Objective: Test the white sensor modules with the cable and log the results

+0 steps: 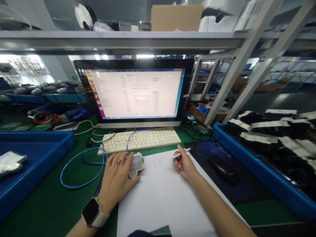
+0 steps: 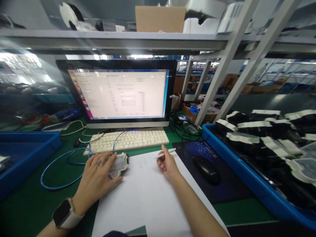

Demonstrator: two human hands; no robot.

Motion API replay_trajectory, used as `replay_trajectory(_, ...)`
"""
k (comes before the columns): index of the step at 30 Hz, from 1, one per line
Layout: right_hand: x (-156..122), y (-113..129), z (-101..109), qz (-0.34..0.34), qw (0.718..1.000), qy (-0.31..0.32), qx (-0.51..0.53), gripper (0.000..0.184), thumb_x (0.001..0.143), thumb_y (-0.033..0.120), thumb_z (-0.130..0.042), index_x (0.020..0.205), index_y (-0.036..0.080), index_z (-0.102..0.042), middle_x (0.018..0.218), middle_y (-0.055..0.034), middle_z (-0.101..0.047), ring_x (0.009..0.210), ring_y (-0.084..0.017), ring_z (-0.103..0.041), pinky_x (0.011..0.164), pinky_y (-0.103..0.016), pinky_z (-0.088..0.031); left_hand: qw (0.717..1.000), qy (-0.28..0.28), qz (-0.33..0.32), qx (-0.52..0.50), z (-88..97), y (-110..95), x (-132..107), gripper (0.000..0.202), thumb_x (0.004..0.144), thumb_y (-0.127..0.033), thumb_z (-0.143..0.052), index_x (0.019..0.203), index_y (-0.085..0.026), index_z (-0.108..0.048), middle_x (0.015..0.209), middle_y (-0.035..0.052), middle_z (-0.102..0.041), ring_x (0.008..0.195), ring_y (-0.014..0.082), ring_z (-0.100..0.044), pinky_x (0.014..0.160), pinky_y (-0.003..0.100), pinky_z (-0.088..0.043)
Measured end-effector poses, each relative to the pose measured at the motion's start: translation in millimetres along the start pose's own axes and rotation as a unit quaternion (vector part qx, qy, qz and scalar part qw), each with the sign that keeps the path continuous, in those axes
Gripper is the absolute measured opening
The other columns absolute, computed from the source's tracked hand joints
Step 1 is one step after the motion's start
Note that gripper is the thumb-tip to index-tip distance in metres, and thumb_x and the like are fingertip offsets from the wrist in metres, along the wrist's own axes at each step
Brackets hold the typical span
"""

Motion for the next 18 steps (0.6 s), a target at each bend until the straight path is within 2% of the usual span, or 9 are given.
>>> replay_trajectory(4,-3.0,-4.3,-1.8,-0.056,0.998,0.011,0.01,0.056,0.084,0.057,-0.044,0.051,0.012,-0.048,0.032,-0.0004,-0.037,0.024,-0.003,-0.021,0.029,-0.014,-0.006,1.0,0.016,0.007,-0.007,-8.0,2.6,-2.0,0.07,0.06,-0.037,-0.074,0.12,-0.011,-0.05,0.112,0.0108,-0.054,0.106,0.0266,-0.047,0.101,0.047,-0.03)
replay_trajectory(7,-4.1,-3.9,-0.7,-0.075,0.997,0.019,0.014,0.065,0.091,0.056,-0.03,0.049,0.011,-0.05,0.031,-0.0017,-0.035,0.023,-0.002,-0.02,0.028,-0.013,-0.007,0.999,0.02,0.011,-0.023,-11.1,2.2,-0.7,0.066,0.058,-0.034,-0.073,0.116,-0.012,-0.052,0.11,0.0093,-0.056,0.104,0.0248,-0.05,0.103,0.045,-0.027)
replay_trajectory(9,-3.8,-2.6,-0.6,-0.074,0.997,0.023,0.015,0.067,0.092,0.054,-0.027,0.046,0.011,-0.049,0.031,-0.002,-0.034,0.023,-0.002,-0.02,0.029,-0.013,-0.007,0.999,0.007,0.01,-0.041,-7.0,2.6,0.0,0.062,0.057,-0.033,-0.072,0.112,-0.012,-0.054,0.107,0.0085,-0.058,0.101,0.0236,-0.052,0.104,0.044,-0.028)
replay_trajectory(11,-3.4,-2.1,-1.1,-0.069,0.997,0.027,0.016,0.065,0.092,0.051,-0.029,0.045,0.011,-0.048,0.031,-0.0018,-0.032,0.023,-0.002,-0.02,0.029,-0.013,-0.007,0.998,-0.017,0.017,-0.053,5.7,5.4,-1.2,0.061,0.056,-0.035,-0.073,0.11,-0.013,-0.054,0.105,0.0075,-0.058,0.099,0.0227,-0.052,0.104,0.044,-0.027)
replay_trajectory(14,-2.7,-6.6,2.1,-0.074,0.996,0.035,0.025,0.057,0.088,0.05,-0.038,0.047,0.012,-0.048,0.033,-0.0005,-0.031,0.024,-0.002,-0.02,0.028,-0.012,-0.009,0.996,-0.056,0.058,-0.043,39.4,17.3,-8.0,0.065,0.057,-0.039,-0.074,0.114,-0.015,-0.052,0.107,0.006,-0.058,0.1,0.0214,-0.052,0.106,0.044,-0.025)
replay_trajectory(16,2.7,-14.0,13.1,-0.08,0.996,0.029,0.018,0.048,0.081,0.052,-0.049,0.051,0.014,-0.048,0.035,0.0005,-0.031,0.025,-0.003,-0.022,0.028,-0.012,-0.013,0.993,-0.077,0.089,-0.011,65.8,31.2,-15.9,0.067,0.058,-0.041,-0.074,0.116,-0.016,-0.05,0.109,0.0056,-0.057,0.101,0.0206,-0.052,0.107,0.044,-0.024)
replay_trajectory(18,19.0,-22.3,32.0,-0.056,0.998,0.017,-0.018,0.042,0.07,0.056,-0.06,0.055,0.018,-0.049,0.039,0.0007,-0.032,0.027,-0.004,-0.026,0.027,-0.014,-0.019,0.989,-0.088,0.113,0.037,89.3,51.7,-27.1,0.067,0.059,-0.043,-0.074,0.116,-0.016,-0.049,0.109,0.0059,-0.057,0.101,0.0206,-0.053,0.108,0.044,-0.023)
Point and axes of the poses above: each hand's wrist, its own x-axis towards the middle knuckle, its own z-axis out of the back of the hand, y = z × x, the point moved 5 cm from there along x, towards the middle knuckle
